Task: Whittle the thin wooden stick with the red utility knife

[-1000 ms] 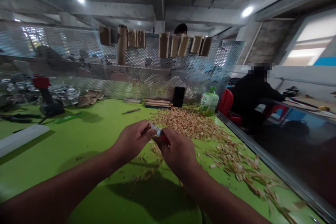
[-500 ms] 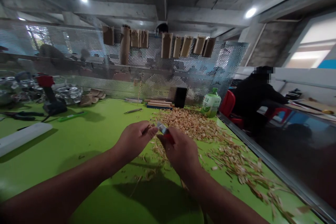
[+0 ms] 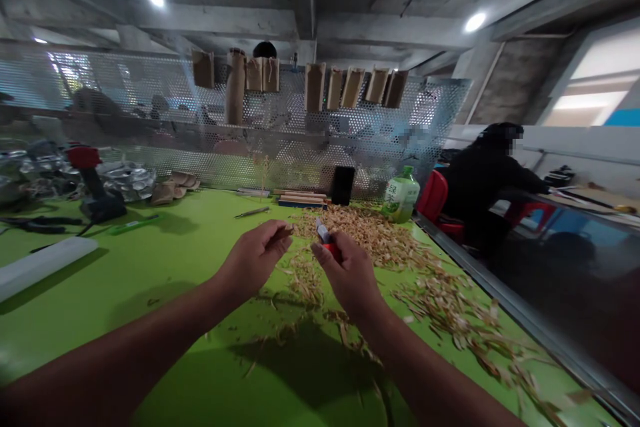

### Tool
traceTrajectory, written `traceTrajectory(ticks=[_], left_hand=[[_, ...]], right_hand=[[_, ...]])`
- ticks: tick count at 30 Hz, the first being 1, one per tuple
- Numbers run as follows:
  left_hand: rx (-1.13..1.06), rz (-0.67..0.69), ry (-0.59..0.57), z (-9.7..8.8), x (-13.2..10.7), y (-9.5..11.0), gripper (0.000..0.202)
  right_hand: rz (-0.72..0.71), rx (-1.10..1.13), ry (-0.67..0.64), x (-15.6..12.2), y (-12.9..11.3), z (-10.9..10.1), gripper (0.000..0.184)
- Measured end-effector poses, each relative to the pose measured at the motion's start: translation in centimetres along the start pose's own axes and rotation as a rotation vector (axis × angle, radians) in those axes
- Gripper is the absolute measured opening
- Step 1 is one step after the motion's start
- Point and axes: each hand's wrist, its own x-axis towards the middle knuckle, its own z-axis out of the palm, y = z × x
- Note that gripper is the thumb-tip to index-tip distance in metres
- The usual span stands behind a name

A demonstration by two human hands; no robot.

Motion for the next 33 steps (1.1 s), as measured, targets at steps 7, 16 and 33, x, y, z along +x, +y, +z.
traceTrajectory(ticks=[7,16,33], left_hand=[[-0.1,0.002,-0.03,0.1,0.0,0.2,0.019],[-0.007,0.049,-0.079,-0.4,-0.2,0.9,0.036],[0.042,0.1,-0.114,-0.5,0.0,0.6,0.033]], right_hand=[[-0.102,-0.017,-0.099,-0.8,-0.8,0.2,0.03],[-0.135,-0.032,-0.174,-1.1,-1.1,0.2,0.034],[-0.148,0.022,-0.233,-1.1,-1.1,0.1,0.033]])
